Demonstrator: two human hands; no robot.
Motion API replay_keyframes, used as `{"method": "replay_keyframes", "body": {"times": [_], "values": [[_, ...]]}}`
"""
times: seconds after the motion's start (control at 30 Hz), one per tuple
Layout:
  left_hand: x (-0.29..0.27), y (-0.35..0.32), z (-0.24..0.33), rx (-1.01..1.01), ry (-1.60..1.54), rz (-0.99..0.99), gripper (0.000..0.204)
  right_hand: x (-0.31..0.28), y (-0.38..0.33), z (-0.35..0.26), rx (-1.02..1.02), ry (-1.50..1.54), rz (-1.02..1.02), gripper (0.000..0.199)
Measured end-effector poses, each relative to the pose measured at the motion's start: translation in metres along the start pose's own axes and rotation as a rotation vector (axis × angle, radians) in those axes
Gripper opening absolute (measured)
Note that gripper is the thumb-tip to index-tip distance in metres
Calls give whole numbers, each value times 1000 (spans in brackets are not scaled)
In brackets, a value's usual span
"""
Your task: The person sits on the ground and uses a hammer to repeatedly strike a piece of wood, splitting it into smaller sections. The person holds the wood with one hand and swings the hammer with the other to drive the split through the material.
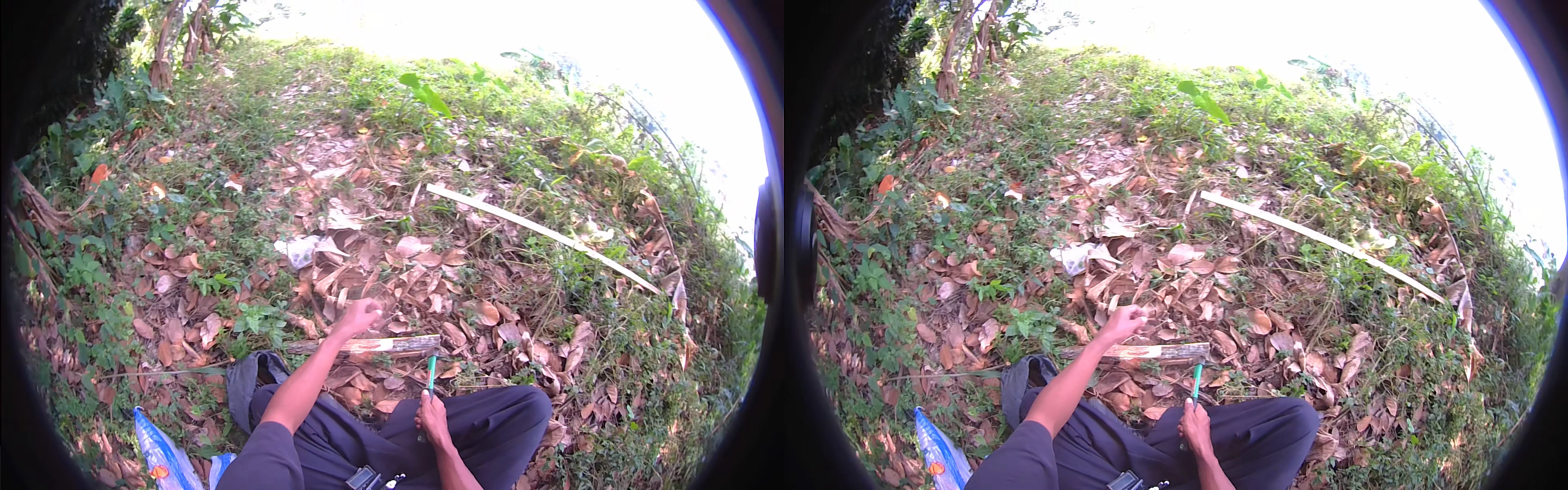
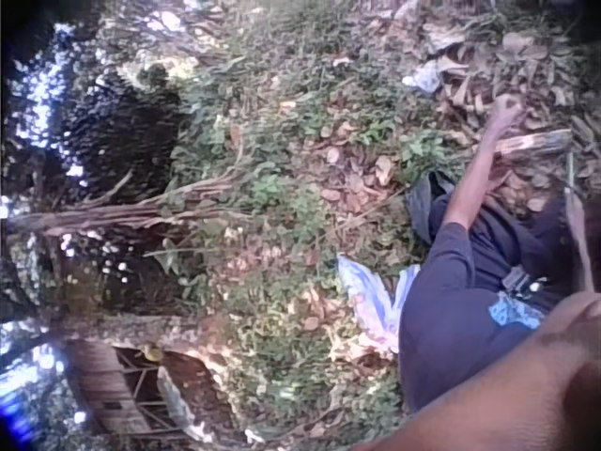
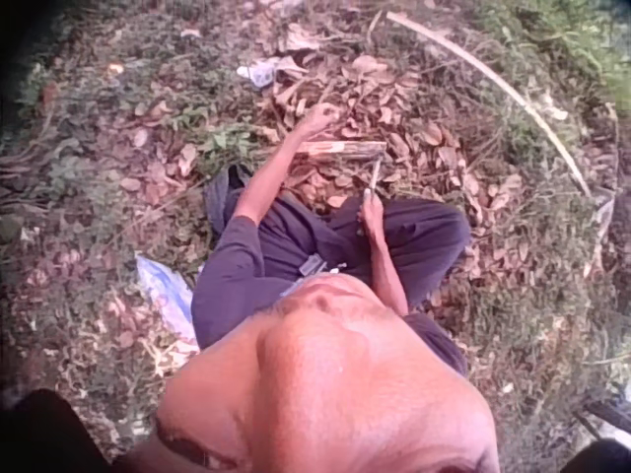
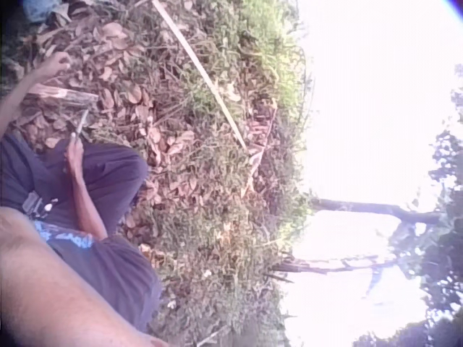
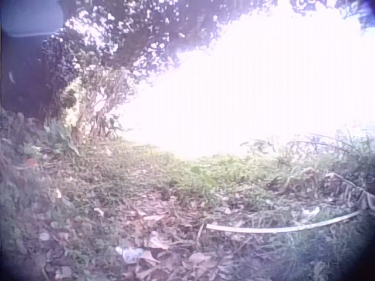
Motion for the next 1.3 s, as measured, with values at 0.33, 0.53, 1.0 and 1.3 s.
{"method": "replay_keyframes", "body": {"times": [0.33,0.53,1.0,1.3], "values": [[16,-53,-86,-242,-383,113,17,-1,9,14,13,90,-52,38],[52,-20,-118,-144,-281,153,21,-6,11,14,-63,-6,3,41],[45,-42,-78,1,-339,68,19,1,8,5,63,144,46,39],[65,-38,-72,165,-67,191,19,3,5,-3,86,113,56,38]]}}
Point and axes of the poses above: each hand's wrist, its own y-axis towards the middle knuckle, its own x-axis out of the palm, z = x × y, the point moved 1 cm from there along y, towards the middle knuckle, and after that the axes turned 9 degrees about y, right-handed, at the moved point
